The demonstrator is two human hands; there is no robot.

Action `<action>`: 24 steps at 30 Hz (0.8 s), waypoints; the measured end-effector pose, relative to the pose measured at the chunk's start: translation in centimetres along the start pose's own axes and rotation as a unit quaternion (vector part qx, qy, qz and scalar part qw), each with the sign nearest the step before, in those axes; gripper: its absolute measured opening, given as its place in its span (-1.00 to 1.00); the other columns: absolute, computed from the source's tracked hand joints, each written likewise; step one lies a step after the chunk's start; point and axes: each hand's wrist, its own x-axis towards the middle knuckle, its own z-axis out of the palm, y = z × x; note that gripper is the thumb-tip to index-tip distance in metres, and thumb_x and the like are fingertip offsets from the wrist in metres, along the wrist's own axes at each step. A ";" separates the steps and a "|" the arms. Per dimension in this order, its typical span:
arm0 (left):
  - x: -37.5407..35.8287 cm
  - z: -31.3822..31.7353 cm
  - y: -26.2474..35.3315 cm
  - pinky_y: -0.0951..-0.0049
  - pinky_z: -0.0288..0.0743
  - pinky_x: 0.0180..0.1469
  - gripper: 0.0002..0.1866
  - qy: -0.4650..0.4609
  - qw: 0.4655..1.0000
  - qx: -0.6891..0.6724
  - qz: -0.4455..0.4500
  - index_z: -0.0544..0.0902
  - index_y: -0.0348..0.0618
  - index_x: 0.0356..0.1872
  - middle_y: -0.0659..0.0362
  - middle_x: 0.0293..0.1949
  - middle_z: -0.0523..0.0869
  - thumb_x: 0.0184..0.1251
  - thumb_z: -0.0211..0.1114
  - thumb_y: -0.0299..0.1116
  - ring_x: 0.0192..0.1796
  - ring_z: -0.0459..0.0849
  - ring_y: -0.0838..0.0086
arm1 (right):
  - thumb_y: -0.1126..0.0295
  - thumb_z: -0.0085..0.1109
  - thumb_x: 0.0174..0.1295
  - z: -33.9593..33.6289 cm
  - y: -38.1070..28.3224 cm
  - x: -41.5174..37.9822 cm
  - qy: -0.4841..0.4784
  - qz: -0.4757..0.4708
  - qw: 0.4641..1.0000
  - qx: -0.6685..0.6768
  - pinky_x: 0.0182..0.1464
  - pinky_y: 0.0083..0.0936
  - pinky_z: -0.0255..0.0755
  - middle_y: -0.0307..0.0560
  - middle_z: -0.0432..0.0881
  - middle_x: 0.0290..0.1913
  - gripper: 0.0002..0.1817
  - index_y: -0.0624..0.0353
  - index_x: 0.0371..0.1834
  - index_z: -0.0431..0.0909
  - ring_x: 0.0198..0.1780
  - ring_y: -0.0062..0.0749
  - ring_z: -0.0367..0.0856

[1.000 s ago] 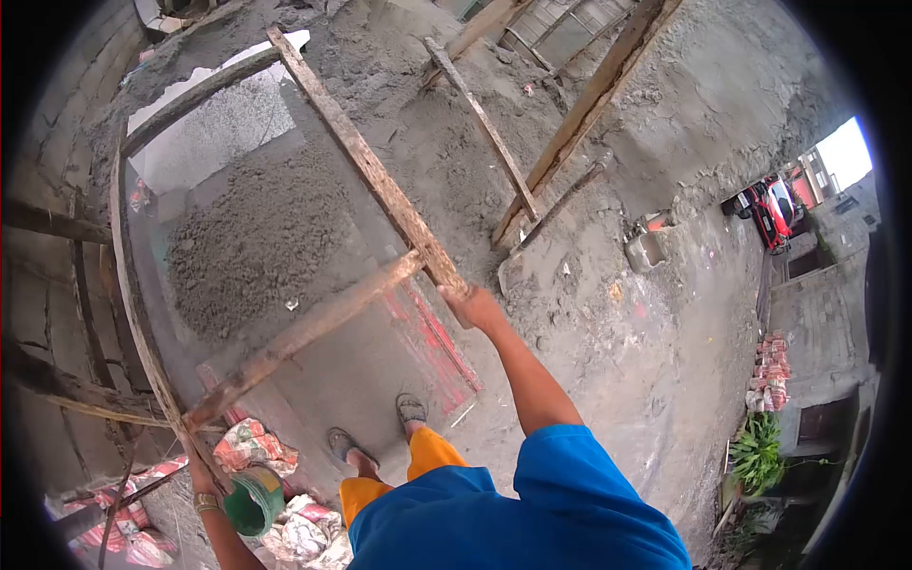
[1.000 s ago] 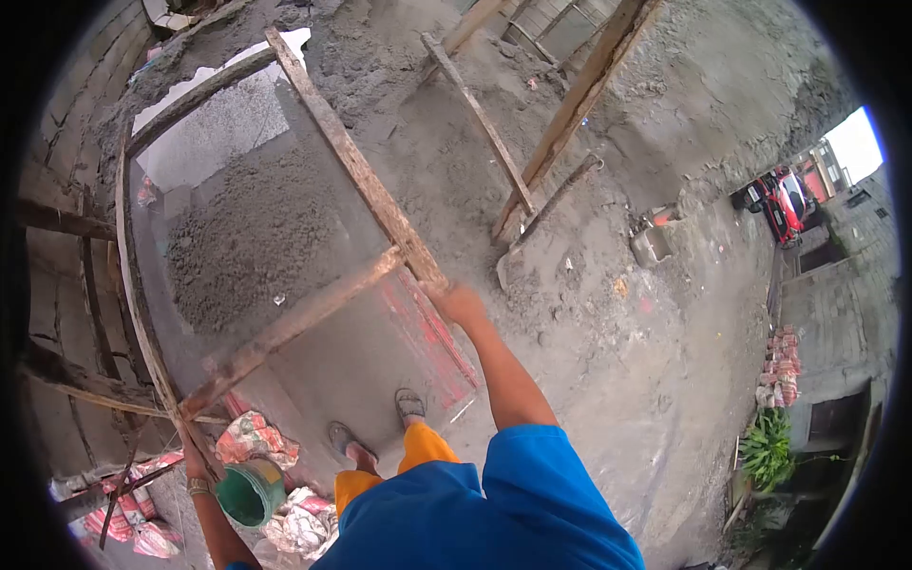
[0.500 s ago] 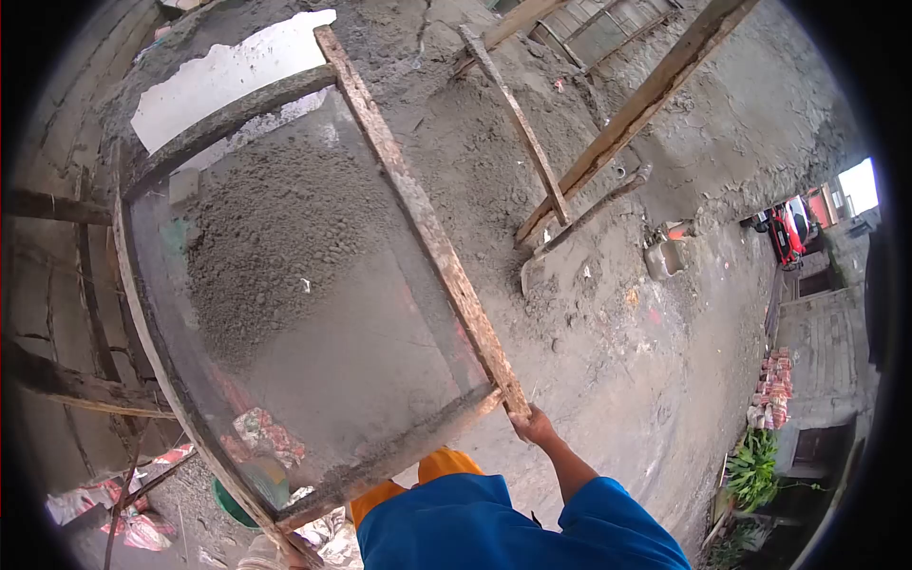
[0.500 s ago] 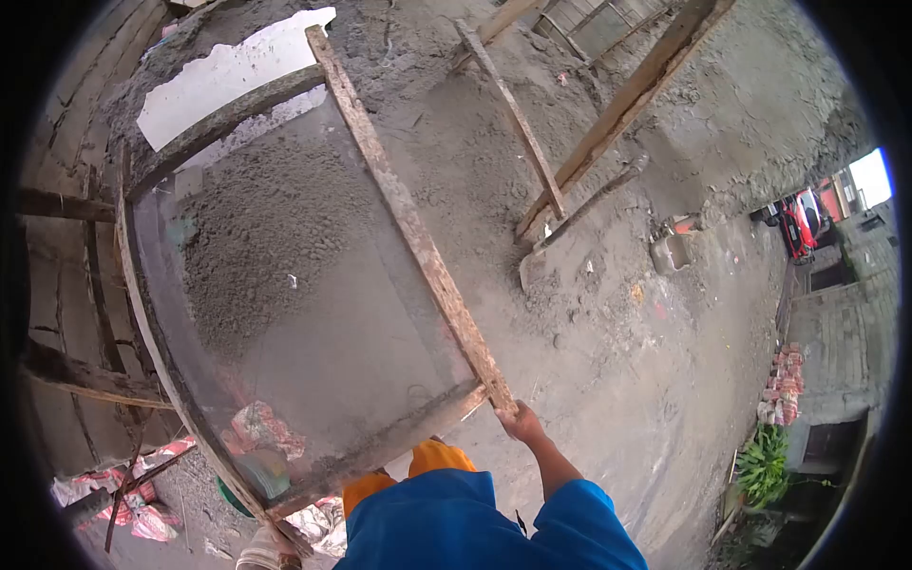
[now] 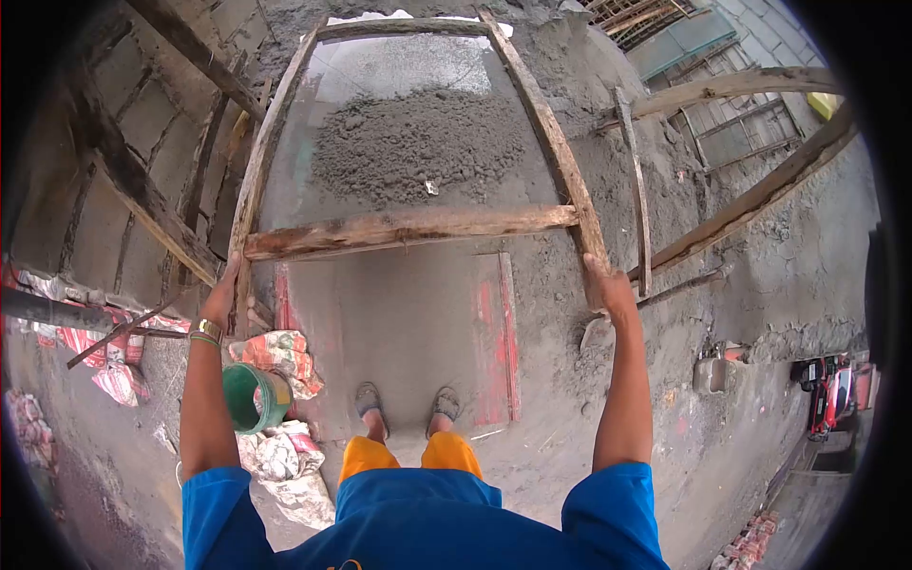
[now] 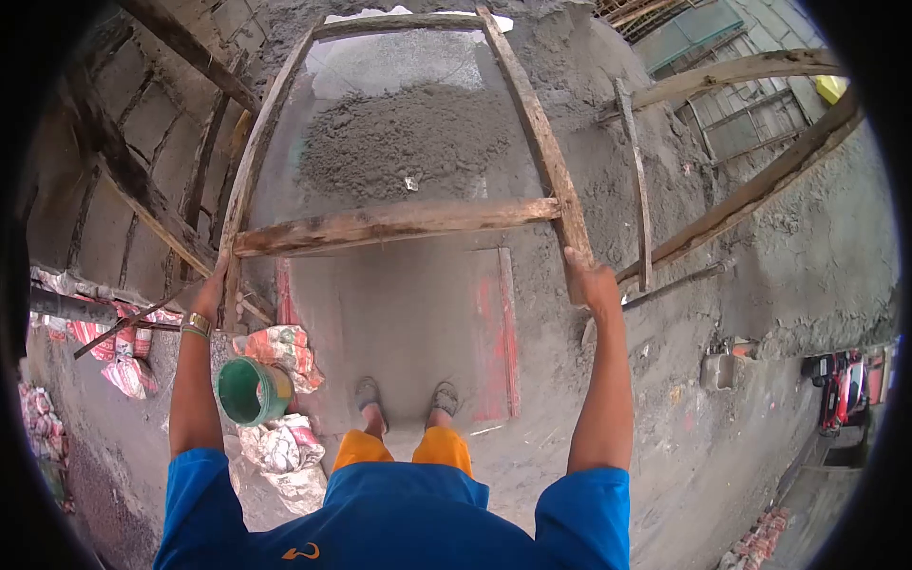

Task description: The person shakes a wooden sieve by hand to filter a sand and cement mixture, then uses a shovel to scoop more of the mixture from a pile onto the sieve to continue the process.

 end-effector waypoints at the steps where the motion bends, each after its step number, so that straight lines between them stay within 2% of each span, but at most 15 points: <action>1: -0.4 -0.7 1.4 0.44 0.40 -0.68 -0.26 -0.003 1.000 0.011 -0.007 0.53 -0.05 -0.39 0.22 -0.68 0.49 0.05 0.03 0.54 -0.72 0.49 0.46 | -0.38 0.13 0.01 -1.0 -1.1 -0.3 -0.001 -0.012 1.000 0.000 -0.01 -0.23 0.44 0.35 0.65 -0.26 -0.12 0.42 -0.13 0.60 -0.09 0.09 0.65; 3: -2.7 -1.1 0.5 0.43 0.40 -0.68 -0.27 0.011 1.000 0.013 -0.008 0.52 -0.04 -0.41 0.22 -0.68 0.49 0.06 0.03 0.54 -0.72 0.49 0.46 | -0.36 0.12 0.05 -2.0 -1.2 -2.7 -0.030 -0.019 0.999 0.017 -0.04 -0.26 0.44 0.31 0.65 -0.28 -0.15 0.42 -0.15 0.59 -0.12 0.02 0.66; 4: -3.7 -1.3 -0.7 0.42 0.40 -0.69 -0.29 0.018 1.000 0.022 -0.012 0.51 -0.03 -0.44 0.23 -0.69 0.49 0.06 0.03 0.53 -0.72 0.48 0.47 | -0.31 0.13 0.09 -1.5 -1.4 -7.2 0.025 -0.045 0.999 -0.016 -0.06 -0.27 0.45 0.27 0.66 -0.31 -0.21 0.40 -0.18 0.60 -0.13 -0.03 0.67; 5: -4.2 -1.6 -4.3 0.41 0.41 -0.69 -0.29 0.017 0.999 -0.010 -0.032 0.51 -0.02 -0.46 0.23 -0.68 0.49 0.07 0.04 0.53 -0.72 0.49 0.45 | -0.25 0.20 0.09 0.1 1.3 -9.7 -0.030 -0.038 0.996 0.071 -0.10 -0.39 0.45 0.14 0.64 -0.30 -0.20 0.47 -0.12 0.54 -0.23 -0.24 0.61; 7: -3.8 -2.8 -15.7 0.41 0.43 -0.66 -0.29 0.028 0.995 -0.052 -0.079 0.53 -0.07 -0.46 0.19 -0.69 0.49 0.13 0.01 0.49 -0.71 0.50 0.42 | -0.20 0.24 0.09 6.8 13.0 -13.7 -0.007 -0.004 1.000 0.001 -0.08 -0.38 0.45 0.15 0.63 -0.22 -0.26 0.40 -0.08 0.52 -0.15 -0.26 0.59; 11: -7.7 -4.2 -36.9 0.40 0.47 -0.65 -0.30 0.086 0.988 -0.068 -0.108 0.50 -0.18 -0.48 0.12 -0.70 0.52 0.24 -0.03 0.40 -0.69 0.55 0.35 | 0.13 0.26 0.22 13.1 26.5 -23.4 -0.133 0.111 0.958 0.229 -0.15 -0.51 0.42 -0.16 0.58 -0.19 -0.50 0.29 0.04 0.42 -0.19 -0.55 0.49; 12: -9.9 -4.7 -40.8 0.40 0.48 -0.65 -0.29 0.066 0.987 -0.109 -0.100 0.51 -0.21 -0.42 0.11 -0.69 0.53 0.21 0.02 0.40 -0.68 0.55 0.36 | 0.17 0.26 0.23 12.9 28.0 -25.5 -0.146 0.160 0.946 0.240 -0.10 -0.55 0.41 -0.21 0.56 -0.16 -0.52 0.26 0.08 0.41 -0.15 -0.58 0.48; 14: -13.7 -4.8 -45.5 0.38 0.51 -0.61 -0.25 0.082 0.985 -0.135 -0.062 0.51 -0.28 -0.22 0.10 -0.65 0.56 0.16 0.10 0.39 -0.65 0.57 0.38 | 0.17 0.24 0.23 13.6 32.4 -27.3 -0.147 0.159 0.949 0.229 -0.05 -0.54 0.40 -0.24 0.55 -0.15 -0.52 0.24 0.09 0.40 -0.11 -0.58 0.47; 16: -14.5 -3.8 -45.2 0.37 0.51 -0.59 -0.29 0.075 0.992 -0.093 -0.041 0.52 -0.22 -0.32 0.09 -0.63 0.55 0.24 -0.03 0.38 -0.64 0.58 0.34 | 0.17 0.22 0.24 13.8 33.9 -27.7 -0.181 0.100 0.960 0.189 -0.01 -0.52 0.38 -0.27 0.54 -0.14 -0.54 0.20 0.09 0.41 -0.09 -0.57 0.47; 17: -12.9 -3.3 -45.0 0.39 0.49 -0.61 -0.30 0.080 0.989 -0.111 -0.052 0.52 -0.23 -0.30 0.11 -0.65 0.55 0.22 0.03 0.37 -0.64 0.57 0.36 | 0.14 0.23 0.22 14.9 34.2 -26.3 -0.155 0.084 0.965 0.194 -0.01 -0.50 0.38 -0.28 0.54 -0.15 -0.54 0.17 0.07 0.42 -0.09 -0.56 0.47; 19: -6.6 -1.5 -41.2 0.42 0.44 -0.64 -0.34 0.082 0.979 -0.165 -0.088 0.53 -0.20 -0.34 0.15 -0.67 0.52 0.22 0.08 0.34 -0.67 0.53 0.41 | 0.19 0.19 0.28 16.7 30.4 -20.2 -0.157 0.136 0.958 0.199 -0.06 -0.54 0.38 -0.30 0.54 -0.17 -0.59 0.19 0.09 0.43 -0.13 -0.59 0.46; 20: -2.7 -0.7 -37.7 0.43 0.43 -0.64 -0.36 0.074 0.984 -0.143 -0.075 0.54 -0.17 -0.38 0.16 -0.67 0.51 0.24 0.07 0.33 -0.67 0.51 0.42 | 0.21 0.19 0.29 17.5 27.9 -16.4 -0.139 0.103 0.964 0.205 -0.09 -0.56 0.38 -0.29 0.55 -0.17 -0.60 0.23 0.07 0.45 -0.15 -0.59 0.46; 21: 0.4 0.9 -31.9 0.43 0.42 -0.65 -0.35 0.094 0.983 -0.143 -0.059 0.54 -0.16 -0.40 0.17 -0.66 0.51 0.23 0.04 0.36 -0.67 0.52 0.40 | 0.02 0.32 0.13 18.3 26.1 -11.9 -0.096 0.068 0.977 0.176 -0.10 -0.47 0.44 -0.06 0.63 -0.21 -0.39 0.36 0.00 0.48 -0.17 -0.45 0.56; 23: 4.3 0.9 -22.1 0.40 0.43 -0.57 -0.29 0.072 0.994 -0.070 -0.048 0.56 -0.12 -0.42 0.17 -0.60 0.55 0.17 0.01 0.45 -0.62 0.51 0.43 | -0.29 0.19 0.06 15.5 17.5 -5.6 -0.048 0.022 0.993 0.107 -0.05 -0.31 0.46 0.23 0.66 -0.20 -0.18 0.40 -0.04 0.54 -0.13 -0.14 0.65; 24: 5.3 0.5 -17.5 0.39 0.43 -0.54 -0.27 0.073 0.995 -0.049 -0.036 0.57 -0.09 -0.42 0.18 -0.57 0.57 0.14 0.00 0.49 -0.59 0.50 0.45 | -0.37 0.12 0.03 12.4 12.6 -3.9 -0.022 0.043 0.998 -0.031 -0.01 -0.27 0.45 0.33 0.65 -0.23 -0.12 0.41 -0.09 0.57 -0.11 0.05 0.65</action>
